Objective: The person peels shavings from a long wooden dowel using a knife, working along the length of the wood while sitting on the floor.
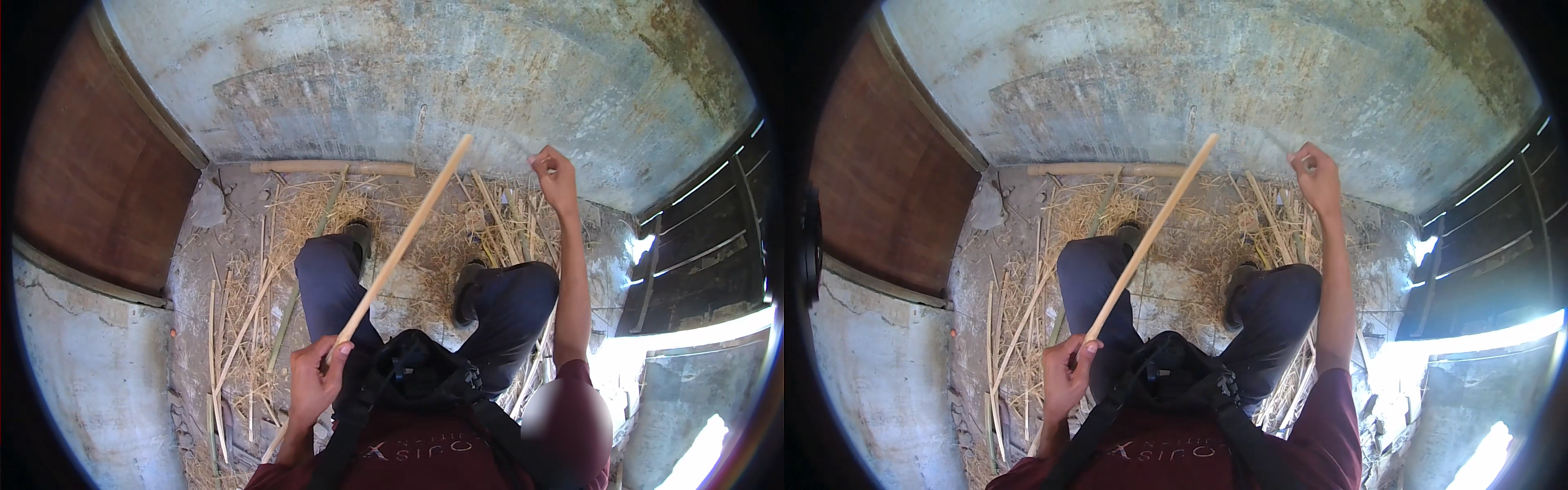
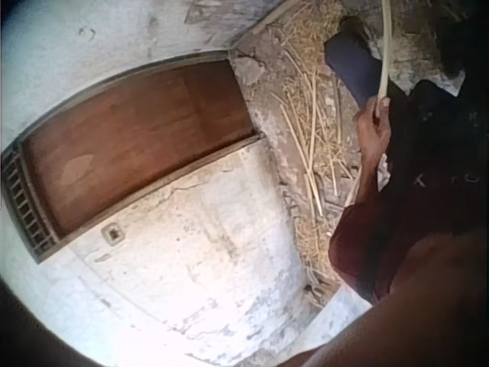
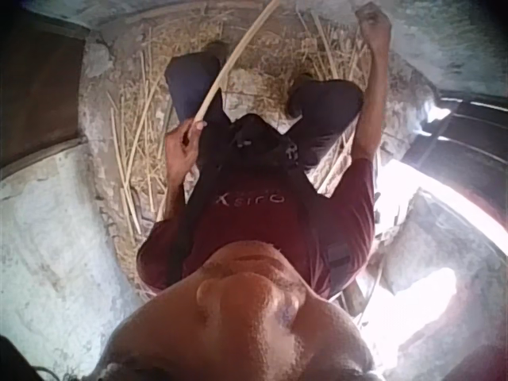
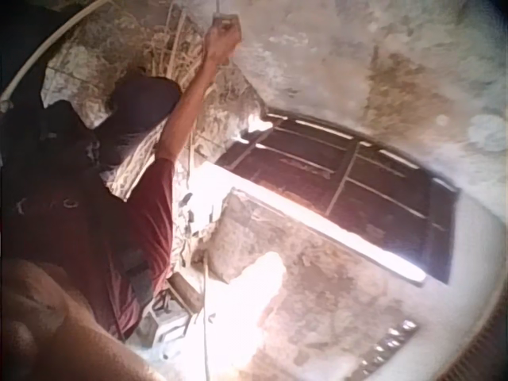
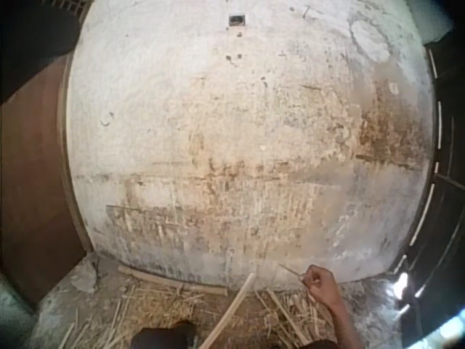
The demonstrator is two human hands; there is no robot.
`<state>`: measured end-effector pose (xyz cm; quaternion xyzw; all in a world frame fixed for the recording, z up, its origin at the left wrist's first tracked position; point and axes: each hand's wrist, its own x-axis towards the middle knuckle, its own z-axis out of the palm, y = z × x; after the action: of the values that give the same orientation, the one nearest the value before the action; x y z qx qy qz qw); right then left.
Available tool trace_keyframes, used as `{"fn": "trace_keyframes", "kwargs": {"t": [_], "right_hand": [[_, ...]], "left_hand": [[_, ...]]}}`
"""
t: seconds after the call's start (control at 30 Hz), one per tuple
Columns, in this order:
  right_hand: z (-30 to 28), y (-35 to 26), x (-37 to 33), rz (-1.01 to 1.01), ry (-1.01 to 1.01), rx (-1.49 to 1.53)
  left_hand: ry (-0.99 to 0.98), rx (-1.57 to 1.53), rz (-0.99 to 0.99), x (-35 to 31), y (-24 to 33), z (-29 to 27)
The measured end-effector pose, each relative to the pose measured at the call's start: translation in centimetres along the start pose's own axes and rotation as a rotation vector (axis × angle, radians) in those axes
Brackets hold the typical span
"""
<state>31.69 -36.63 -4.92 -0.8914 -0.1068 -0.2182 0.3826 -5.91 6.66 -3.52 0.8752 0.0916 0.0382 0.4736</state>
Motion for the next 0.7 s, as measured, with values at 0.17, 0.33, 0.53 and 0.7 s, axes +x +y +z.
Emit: {"fn": "trace_keyframes", "kwargs": {"t": [0.17, 0.33, 0.53, 0.7], "right_hand": [[0.8, 6.0, -2.4, 0.045, -0.467, -0.499], [-0.1, 0.0, -3.7, 0.157, -0.085, -0.154], [-3.0, -6.5, -6.6, 0.161, 0.074, 0.224], [-2.5, -10.9, -10.8, 0.105, 0.079, 0.479]], "left_hand": [[0.148, 0.074, 0.021, 1.3, -1.1, 0.5], [0.136, 0.049, -0.04, 1.9, -1.8, 0.8], [0.028, -0.215, -0.079, 3.8, -0.6, 2.0], [-0.076, -0.453, -0.068, 4.6, 0.8, 3.1]]}}
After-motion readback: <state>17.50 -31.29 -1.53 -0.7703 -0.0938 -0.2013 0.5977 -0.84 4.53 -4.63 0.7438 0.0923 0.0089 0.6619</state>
